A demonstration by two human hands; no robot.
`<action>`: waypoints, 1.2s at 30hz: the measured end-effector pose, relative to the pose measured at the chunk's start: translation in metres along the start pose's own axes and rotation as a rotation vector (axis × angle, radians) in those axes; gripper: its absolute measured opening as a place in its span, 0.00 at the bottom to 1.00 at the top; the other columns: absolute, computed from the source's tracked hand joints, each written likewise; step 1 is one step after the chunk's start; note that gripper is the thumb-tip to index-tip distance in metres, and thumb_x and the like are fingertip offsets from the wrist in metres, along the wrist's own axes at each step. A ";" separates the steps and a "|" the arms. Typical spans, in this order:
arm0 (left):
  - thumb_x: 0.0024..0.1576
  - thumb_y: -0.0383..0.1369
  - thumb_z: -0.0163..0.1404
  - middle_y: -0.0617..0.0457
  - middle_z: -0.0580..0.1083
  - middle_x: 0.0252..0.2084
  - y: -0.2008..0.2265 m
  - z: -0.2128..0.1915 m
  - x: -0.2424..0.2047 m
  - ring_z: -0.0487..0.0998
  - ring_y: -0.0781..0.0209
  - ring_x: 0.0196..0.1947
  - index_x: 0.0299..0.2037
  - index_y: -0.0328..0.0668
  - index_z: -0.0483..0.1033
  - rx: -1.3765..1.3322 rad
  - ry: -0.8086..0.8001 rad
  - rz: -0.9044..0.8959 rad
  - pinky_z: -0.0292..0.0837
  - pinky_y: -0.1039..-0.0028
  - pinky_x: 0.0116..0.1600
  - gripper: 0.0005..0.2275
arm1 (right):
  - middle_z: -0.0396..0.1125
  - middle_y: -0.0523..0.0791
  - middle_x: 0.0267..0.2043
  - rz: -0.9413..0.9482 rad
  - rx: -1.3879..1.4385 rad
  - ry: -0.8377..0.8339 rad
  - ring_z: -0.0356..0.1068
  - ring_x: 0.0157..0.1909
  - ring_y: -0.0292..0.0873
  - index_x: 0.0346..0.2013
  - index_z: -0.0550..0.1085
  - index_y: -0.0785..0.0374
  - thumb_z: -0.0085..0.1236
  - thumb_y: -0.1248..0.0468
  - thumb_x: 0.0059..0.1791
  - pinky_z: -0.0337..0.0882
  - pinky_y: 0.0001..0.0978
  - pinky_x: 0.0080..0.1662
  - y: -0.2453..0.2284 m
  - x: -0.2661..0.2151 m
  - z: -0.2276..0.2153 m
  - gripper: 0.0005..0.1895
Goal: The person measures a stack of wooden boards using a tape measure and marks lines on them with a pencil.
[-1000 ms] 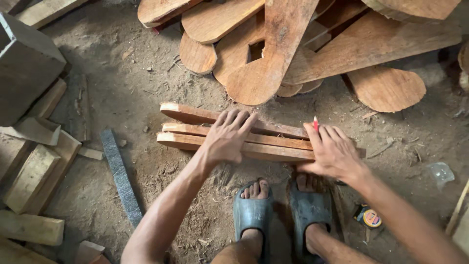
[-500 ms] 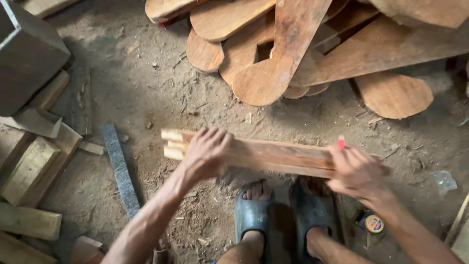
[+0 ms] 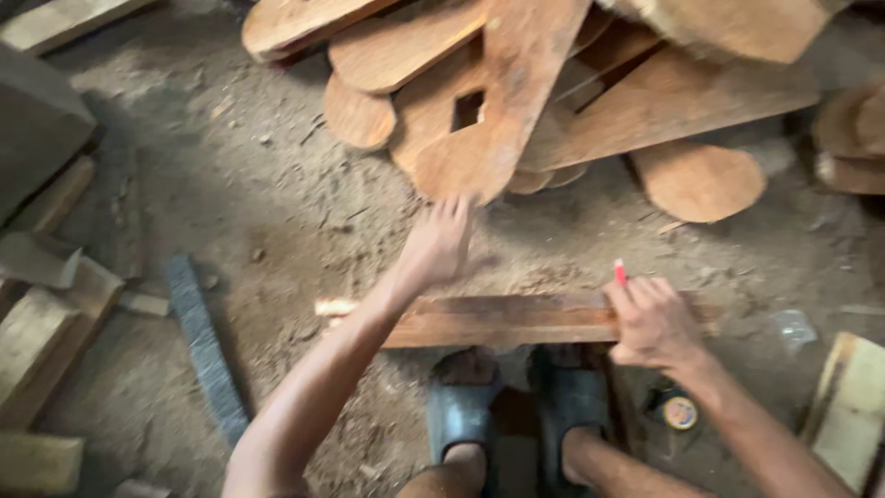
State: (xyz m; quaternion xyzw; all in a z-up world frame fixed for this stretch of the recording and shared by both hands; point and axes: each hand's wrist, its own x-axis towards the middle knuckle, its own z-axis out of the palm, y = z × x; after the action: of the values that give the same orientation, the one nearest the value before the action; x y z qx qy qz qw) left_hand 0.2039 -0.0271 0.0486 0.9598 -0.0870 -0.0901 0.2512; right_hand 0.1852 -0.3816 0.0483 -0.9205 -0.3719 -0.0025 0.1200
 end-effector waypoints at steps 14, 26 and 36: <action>0.39 0.52 0.64 0.32 0.68 0.54 0.014 0.007 0.132 0.68 0.33 0.54 0.66 0.25 0.56 0.282 0.414 -0.130 0.62 0.46 0.62 0.50 | 0.69 0.54 0.34 0.036 0.072 -0.010 0.69 0.40 0.57 0.43 0.70 0.64 0.58 0.62 0.23 0.67 0.45 0.47 0.005 0.001 -0.002 0.33; 0.29 0.44 0.66 0.43 0.73 0.59 0.023 -0.206 -0.074 0.77 0.52 0.55 0.70 0.45 0.57 -0.214 -0.233 -0.369 0.71 0.61 0.61 0.52 | 0.70 0.52 0.34 0.071 0.067 0.019 0.70 0.42 0.55 0.45 0.71 0.63 0.59 0.64 0.23 0.68 0.45 0.48 0.015 0.002 0.004 0.34; 0.43 0.35 0.63 0.47 0.81 0.43 -0.135 -0.126 -0.105 0.83 0.46 0.40 0.62 0.58 0.69 0.198 -0.131 -0.369 0.79 0.58 0.45 0.33 | 0.71 0.51 0.34 0.057 0.058 0.078 0.71 0.42 0.54 0.44 0.71 0.59 0.57 0.63 0.23 0.69 0.45 0.49 0.006 0.005 -0.001 0.33</action>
State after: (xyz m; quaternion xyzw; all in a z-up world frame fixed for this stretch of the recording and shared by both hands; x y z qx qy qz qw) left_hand 0.1457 0.1699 0.1026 0.9715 0.0656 -0.1878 0.1287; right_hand 0.1928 -0.3826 0.0481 -0.9261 -0.3405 -0.0241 0.1609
